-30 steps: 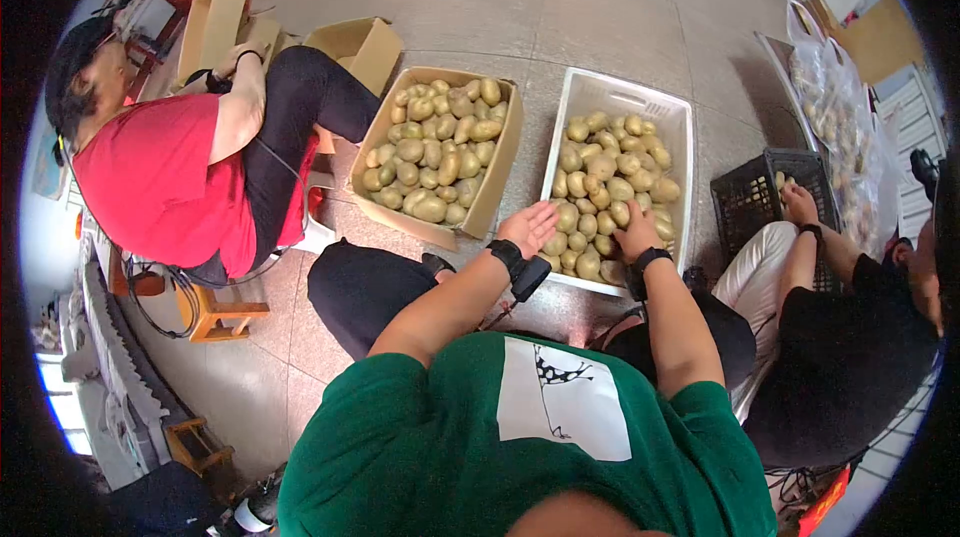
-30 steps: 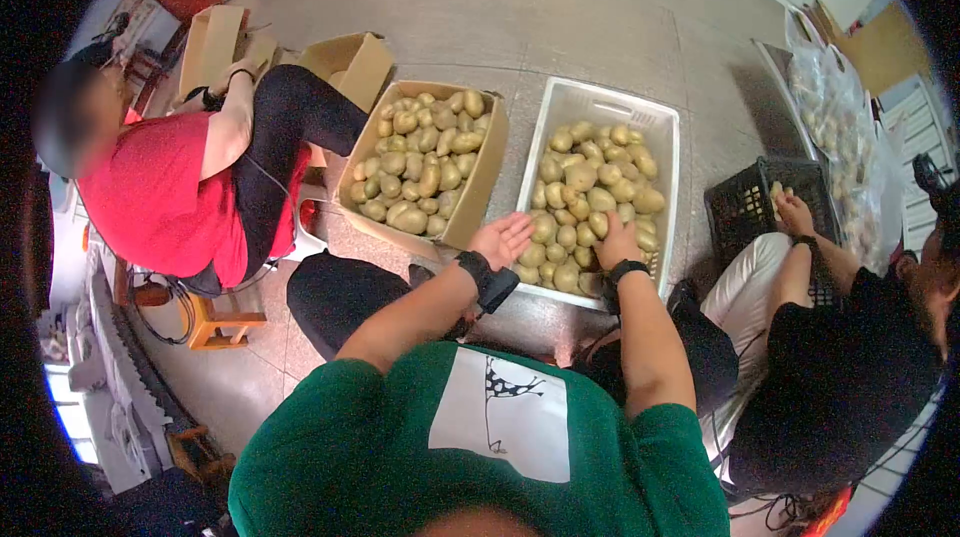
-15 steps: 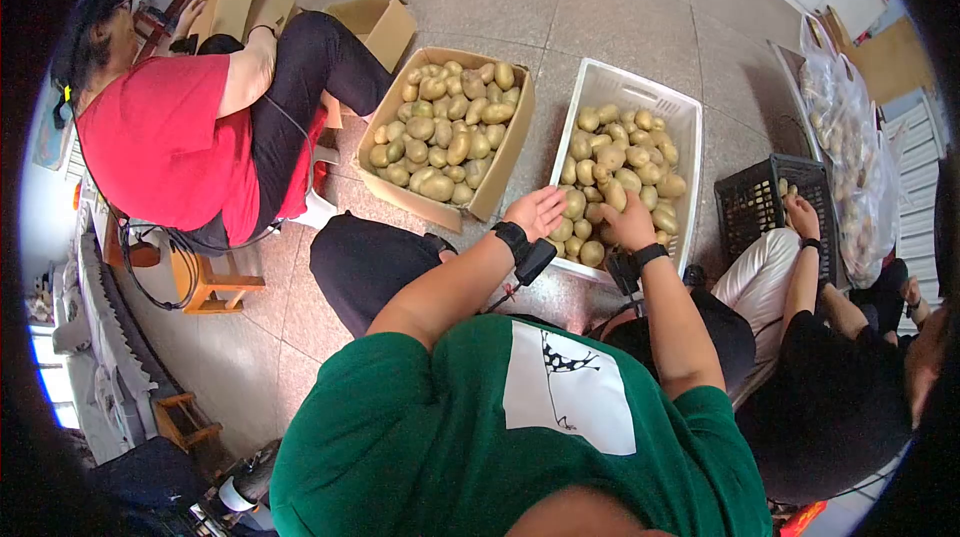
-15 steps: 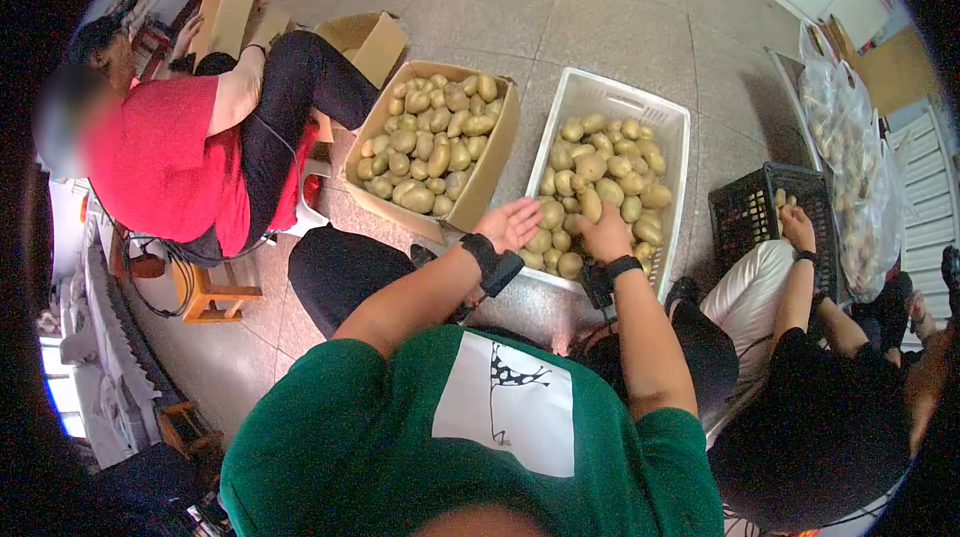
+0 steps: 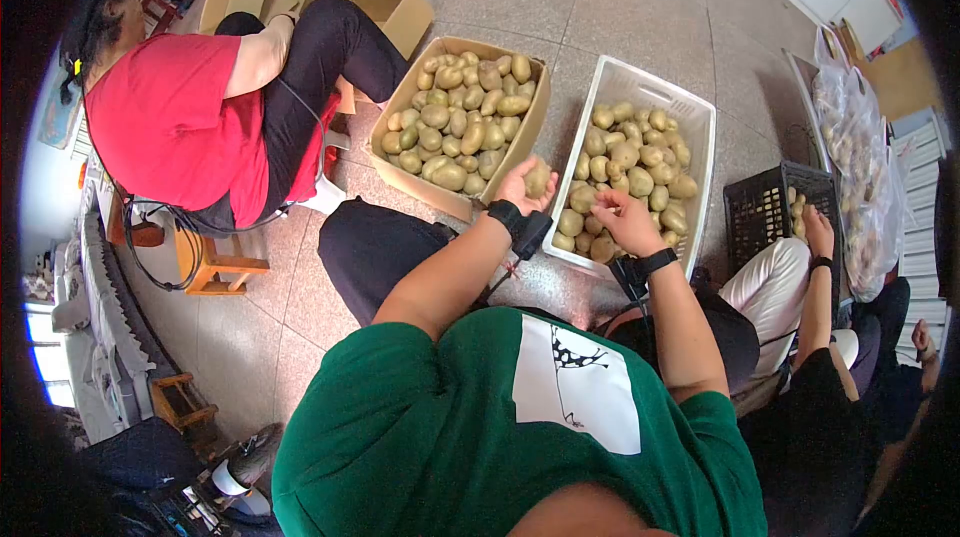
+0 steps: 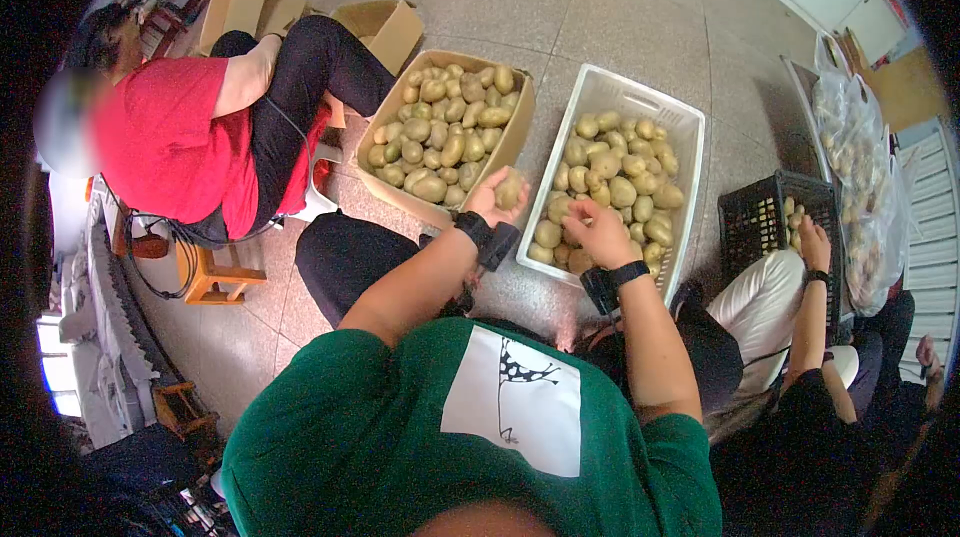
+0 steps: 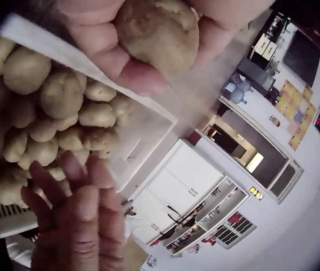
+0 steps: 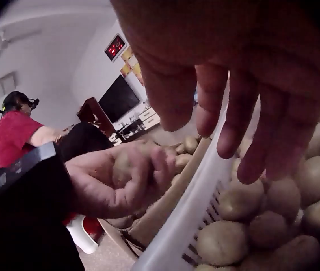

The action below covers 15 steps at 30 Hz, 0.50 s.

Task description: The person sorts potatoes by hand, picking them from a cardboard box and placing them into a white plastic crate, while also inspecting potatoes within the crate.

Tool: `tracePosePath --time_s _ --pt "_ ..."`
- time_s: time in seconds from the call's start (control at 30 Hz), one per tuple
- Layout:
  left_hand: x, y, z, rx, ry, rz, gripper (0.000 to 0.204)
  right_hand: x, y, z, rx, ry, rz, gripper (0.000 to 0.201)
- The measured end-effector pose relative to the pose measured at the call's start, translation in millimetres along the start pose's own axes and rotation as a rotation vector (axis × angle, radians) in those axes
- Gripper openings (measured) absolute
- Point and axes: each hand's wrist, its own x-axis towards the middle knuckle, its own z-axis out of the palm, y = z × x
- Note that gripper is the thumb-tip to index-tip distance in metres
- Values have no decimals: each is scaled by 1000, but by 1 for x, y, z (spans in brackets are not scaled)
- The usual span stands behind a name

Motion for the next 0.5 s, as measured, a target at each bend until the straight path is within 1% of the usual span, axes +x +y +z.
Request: tracePosePath --time_s 0.07,0.13,0.2,0.23,0.27,0.3,0.33,0.37,0.43,0.47,0.5 --pt "20 23 -16 -47 -4 -12 28 2 8 0 -112 -49 -4 24" --pt "31 45 -23 -114 -14 35 28 1 9 3 -104 -19 12 24" --pt "33 62 -12 -164 119 180 30 1 8 4 -96 10 27 25" --pt "21 69 1 -187 91 230 33 2 7 4 -94 -12 41 24" --pt "28 82 3 -255 160 237 34 1 6 4 -93 -34 54 24" --pt "37 95 0 -220 106 320 36 2 6 3 -92 -32 52 24" --pt "36 104 1 -185 51 403 38 1 5 2 -113 -71 45 23" --pt "36 112 3 -183 50 403 38 1 4 2 -133 -108 38 22" --pt "19 122 18 -431 26 268 40 -2 5 3 -116 -86 58 23" --pt "26 128 10 -428 27 265 40 -3 5 4 -101 -66 78 24" --pt "40 135 -6 -487 -83 261 41 -4 3 3 -99 -64 81 24"
